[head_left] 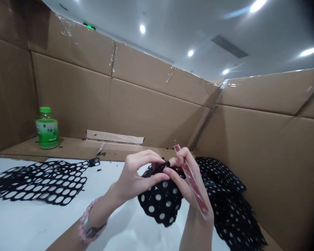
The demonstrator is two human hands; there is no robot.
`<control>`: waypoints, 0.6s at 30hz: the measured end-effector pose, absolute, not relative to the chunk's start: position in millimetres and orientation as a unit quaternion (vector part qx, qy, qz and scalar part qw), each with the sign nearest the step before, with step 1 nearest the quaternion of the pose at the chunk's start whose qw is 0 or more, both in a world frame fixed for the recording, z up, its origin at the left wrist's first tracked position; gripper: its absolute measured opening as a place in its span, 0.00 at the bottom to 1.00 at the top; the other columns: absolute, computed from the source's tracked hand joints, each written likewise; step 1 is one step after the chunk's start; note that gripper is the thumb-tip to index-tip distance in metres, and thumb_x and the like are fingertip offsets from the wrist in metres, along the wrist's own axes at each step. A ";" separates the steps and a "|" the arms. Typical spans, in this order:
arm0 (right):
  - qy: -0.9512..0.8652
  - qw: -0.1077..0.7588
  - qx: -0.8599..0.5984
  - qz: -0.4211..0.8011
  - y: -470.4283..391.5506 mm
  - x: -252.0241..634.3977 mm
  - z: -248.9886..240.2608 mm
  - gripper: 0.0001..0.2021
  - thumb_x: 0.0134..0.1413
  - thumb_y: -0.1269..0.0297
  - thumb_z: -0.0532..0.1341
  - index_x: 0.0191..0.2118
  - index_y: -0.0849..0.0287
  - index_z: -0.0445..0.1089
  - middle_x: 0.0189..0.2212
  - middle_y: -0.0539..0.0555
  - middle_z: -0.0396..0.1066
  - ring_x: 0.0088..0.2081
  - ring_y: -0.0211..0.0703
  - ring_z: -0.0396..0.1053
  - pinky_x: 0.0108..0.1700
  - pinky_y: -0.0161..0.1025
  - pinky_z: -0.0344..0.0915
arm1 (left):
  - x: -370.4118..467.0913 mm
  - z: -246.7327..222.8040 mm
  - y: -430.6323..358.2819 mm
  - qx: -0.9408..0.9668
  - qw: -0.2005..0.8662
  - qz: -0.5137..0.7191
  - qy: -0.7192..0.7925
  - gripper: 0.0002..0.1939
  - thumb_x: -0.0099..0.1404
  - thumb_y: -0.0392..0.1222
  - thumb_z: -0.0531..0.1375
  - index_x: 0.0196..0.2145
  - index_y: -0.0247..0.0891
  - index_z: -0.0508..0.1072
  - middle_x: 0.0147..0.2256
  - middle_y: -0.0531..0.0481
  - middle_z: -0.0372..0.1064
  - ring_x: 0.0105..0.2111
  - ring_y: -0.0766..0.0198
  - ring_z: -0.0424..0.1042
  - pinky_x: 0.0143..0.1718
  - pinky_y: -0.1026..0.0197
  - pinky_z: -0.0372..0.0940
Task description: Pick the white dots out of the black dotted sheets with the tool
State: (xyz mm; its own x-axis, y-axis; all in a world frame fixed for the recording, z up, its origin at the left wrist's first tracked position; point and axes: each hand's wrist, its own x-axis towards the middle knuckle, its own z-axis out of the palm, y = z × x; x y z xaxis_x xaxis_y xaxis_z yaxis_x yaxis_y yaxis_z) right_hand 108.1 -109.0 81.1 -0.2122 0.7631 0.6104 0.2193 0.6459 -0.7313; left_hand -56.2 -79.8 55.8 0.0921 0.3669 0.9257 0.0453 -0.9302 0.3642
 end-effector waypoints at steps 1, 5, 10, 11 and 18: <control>-0.735 0.528 -0.339 0.258 -110.6 108.8 81.5 0.15 0.57 0.70 0.61 0.31 0.52 0.51 0.26 0.43 0.59 0.28 0.34 0.58 0.33 0.32 0.58 | -55.6 56.5 -80.5 0.734 0.163 0.644 0.140 0.09 0.55 0.39 0.70 0.34 0.34 0.79 0.29 0.46 0.77 0.28 0.64 0.73 0.31 0.63 0.68; -0.737 0.508 -0.362 0.259 -114.5 109.2 82.9 0.13 0.60 0.69 0.57 0.30 0.52 0.50 0.27 0.44 0.59 0.29 0.37 0.58 0.36 0.35 0.59 | -53.0 59.3 -77.3 0.695 0.339 0.604 0.192 0.04 0.59 0.37 0.66 0.29 0.34 0.79 0.29 0.45 0.78 0.30 0.63 0.75 0.33 0.64 0.69; -0.742 0.502 -0.384 0.222 -104.8 109.7 80.8 0.13 0.59 0.70 0.57 0.31 0.52 0.50 0.27 0.44 0.58 0.29 0.37 0.57 0.37 0.35 0.58 | -45.7 45.9 -47.2 0.575 0.485 0.613 0.241 0.13 0.54 0.47 0.69 0.25 0.33 0.76 0.21 0.52 0.71 0.22 0.68 0.68 0.27 0.66 0.66; -0.747 0.497 -0.388 0.213 -103.3 111.9 80.8 0.13 0.58 0.71 0.57 0.31 0.52 0.50 0.27 0.44 0.57 0.29 0.36 0.56 0.37 0.35 0.58 | -44.2 39.8 -37.1 0.566 0.490 0.615 0.247 0.15 0.54 0.50 0.68 0.25 0.33 0.75 0.20 0.53 0.69 0.21 0.69 0.67 0.26 0.66 0.66; -0.754 0.485 -0.392 0.204 -120.5 137.6 86.9 0.13 0.57 0.72 0.57 0.31 0.53 0.50 0.27 0.44 0.53 0.27 0.36 0.53 0.32 0.33 0.54 | -25.5 -16.2 22.4 0.580 0.484 0.578 0.308 0.15 0.69 0.48 0.57 0.43 0.33 0.71 0.38 0.47 0.72 0.33 0.64 0.73 0.35 0.59 0.70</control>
